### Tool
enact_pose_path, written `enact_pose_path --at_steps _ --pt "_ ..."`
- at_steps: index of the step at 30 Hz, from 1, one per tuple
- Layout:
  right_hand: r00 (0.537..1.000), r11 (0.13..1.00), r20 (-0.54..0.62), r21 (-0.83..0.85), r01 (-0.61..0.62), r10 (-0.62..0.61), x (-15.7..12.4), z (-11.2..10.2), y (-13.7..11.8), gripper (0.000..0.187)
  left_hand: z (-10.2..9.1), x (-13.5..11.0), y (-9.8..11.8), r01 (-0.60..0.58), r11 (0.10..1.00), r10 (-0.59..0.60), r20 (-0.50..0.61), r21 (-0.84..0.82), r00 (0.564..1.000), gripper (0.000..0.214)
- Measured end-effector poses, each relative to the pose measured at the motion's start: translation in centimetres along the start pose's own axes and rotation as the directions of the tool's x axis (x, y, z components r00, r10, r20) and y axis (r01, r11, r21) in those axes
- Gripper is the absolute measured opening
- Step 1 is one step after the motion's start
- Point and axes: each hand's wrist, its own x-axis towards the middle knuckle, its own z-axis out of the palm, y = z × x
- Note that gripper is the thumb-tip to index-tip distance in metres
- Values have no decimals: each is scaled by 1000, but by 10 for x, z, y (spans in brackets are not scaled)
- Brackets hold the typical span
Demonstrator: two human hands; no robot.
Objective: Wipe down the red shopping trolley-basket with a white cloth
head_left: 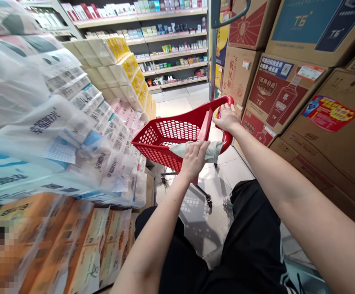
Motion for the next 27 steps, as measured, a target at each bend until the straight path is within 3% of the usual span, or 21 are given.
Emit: enact_pose_path --at_steps 4,8,11,14,18,22,24,27 --pt "1000 1000 6 1 -2 2 -1 -2 1 78 0 1 -30 -27 1000 27 13 -3 1000 45" --pt "1000 1000 3 3 -9 9 -1 -2 1 77 2 -11 -71 79 996 -82 -78 -40 994 42" --pt "1000 1000 2 -8 -14 14 0 -1 0 77 6 -17 -85 137 989 -143 -110 -56 984 43" --pt "999 999 20 -36 -24 25 1 -2 0 76 6 -19 -82 123 990 -130 -102 -69 986 43" --pt "996 994 69 -98 -42 49 0 -5 0 78 4 -19 -61 21 995 -30 -93 -97 995 42" --pt "996 992 78 -122 -26 36 -5 -8 1 80 9 -18 -42 -47 990 21 -190 -135 982 41" --pt "997 994 72 -106 -7 15 -9 -10 2 80 13 -20 -42 -63 988 32 -215 -140 976 41" --pt "997 997 76 -80 20 -14 -12 -13 4 81 14 -25 -59 -87 989 65 -179 -121 982 42"
